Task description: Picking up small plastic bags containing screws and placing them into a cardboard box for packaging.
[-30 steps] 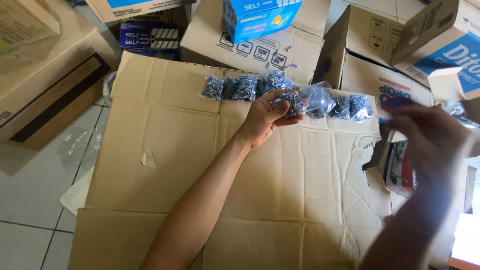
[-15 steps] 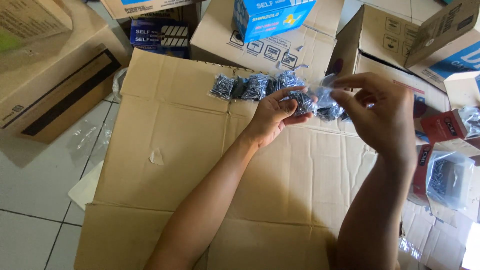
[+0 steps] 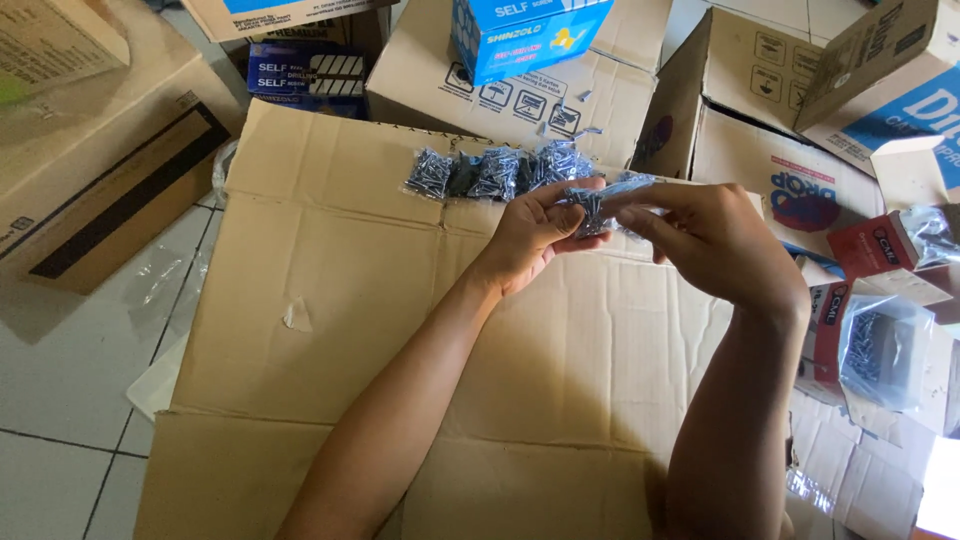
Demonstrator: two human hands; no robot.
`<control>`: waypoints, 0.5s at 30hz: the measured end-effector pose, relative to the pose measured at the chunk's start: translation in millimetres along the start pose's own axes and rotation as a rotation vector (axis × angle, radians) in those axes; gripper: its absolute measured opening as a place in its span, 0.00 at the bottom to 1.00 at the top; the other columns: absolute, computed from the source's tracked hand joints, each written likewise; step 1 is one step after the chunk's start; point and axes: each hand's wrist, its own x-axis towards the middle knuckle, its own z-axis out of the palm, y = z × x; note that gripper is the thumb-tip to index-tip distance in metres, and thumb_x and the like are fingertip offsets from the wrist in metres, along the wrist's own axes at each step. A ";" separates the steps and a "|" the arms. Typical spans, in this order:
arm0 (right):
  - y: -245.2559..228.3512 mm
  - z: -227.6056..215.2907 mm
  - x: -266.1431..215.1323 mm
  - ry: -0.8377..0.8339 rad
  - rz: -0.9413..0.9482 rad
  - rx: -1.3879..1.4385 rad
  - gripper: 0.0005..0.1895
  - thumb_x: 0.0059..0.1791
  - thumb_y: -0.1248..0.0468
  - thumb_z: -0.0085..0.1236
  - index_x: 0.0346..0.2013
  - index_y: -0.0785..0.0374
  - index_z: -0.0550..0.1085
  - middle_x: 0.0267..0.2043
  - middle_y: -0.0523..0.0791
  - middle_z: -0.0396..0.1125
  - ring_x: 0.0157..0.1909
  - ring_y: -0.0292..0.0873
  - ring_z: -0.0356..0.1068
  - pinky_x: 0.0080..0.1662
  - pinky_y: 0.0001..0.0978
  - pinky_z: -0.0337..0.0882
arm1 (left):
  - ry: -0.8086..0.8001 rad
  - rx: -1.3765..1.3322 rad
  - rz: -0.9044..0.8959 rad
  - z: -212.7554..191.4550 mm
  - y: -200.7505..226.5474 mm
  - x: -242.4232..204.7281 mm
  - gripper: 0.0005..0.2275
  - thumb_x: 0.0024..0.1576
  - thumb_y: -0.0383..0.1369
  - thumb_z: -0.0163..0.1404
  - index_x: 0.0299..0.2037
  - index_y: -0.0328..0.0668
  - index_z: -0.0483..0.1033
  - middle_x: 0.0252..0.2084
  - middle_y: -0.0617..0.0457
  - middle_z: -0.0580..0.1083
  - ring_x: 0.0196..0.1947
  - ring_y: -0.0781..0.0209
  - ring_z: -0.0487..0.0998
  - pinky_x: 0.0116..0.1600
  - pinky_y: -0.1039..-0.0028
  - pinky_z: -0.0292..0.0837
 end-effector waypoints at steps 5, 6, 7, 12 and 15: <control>2.1 -0.1 -0.5 0.069 -0.017 -0.061 0.13 0.55 0.58 0.54 0.50 0.55 0.81 0.24 0.43 0.74 0.22 0.36 0.68 0.29 0.31 0.62 | -0.043 -0.031 0.011 -3.3 -3.6 1.3 0.21 0.60 0.27 0.57 0.65 0.34 0.71 0.56 0.34 0.77 0.48 0.35 0.83 0.55 0.57 0.83; 1.6 0.0 1.0 0.023 0.024 -0.073 0.15 0.55 0.55 0.53 0.51 0.53 0.81 0.28 0.44 0.77 0.22 0.38 0.73 0.29 0.33 0.63 | -0.056 -0.016 0.018 -4.1 -3.7 1.3 0.21 0.61 0.27 0.56 0.64 0.35 0.71 0.57 0.34 0.77 0.48 0.35 0.83 0.55 0.57 0.83; 4.0 0.1 1.3 0.025 0.024 -0.072 0.15 0.55 0.55 0.53 0.51 0.53 0.81 0.28 0.44 0.77 0.22 0.38 0.73 0.29 0.33 0.63 | -0.056 -0.015 0.017 -2.0 -0.8 0.5 0.21 0.61 0.27 0.56 0.64 0.35 0.71 0.57 0.34 0.77 0.48 0.35 0.83 0.55 0.57 0.83; 7.7 -1.7 -1.3 0.092 -0.009 -0.034 0.14 0.55 0.63 0.54 0.54 0.59 0.79 0.36 0.41 0.79 0.26 0.34 0.72 0.31 0.32 0.67 | -0.030 0.005 0.001 5.7 4.1 -1.9 0.21 0.57 0.26 0.60 0.61 0.32 0.73 0.54 0.33 0.78 0.45 0.39 0.84 0.53 0.61 0.84; 5.2 -3.2 -2.8 0.088 0.045 0.013 0.14 0.56 0.62 0.53 0.54 0.58 0.79 0.37 0.41 0.79 0.29 0.31 0.73 0.33 0.29 0.68 | -0.031 -0.022 -0.002 6.9 4.2 -1.8 0.22 0.56 0.26 0.61 0.61 0.31 0.72 0.54 0.33 0.78 0.45 0.39 0.84 0.53 0.62 0.85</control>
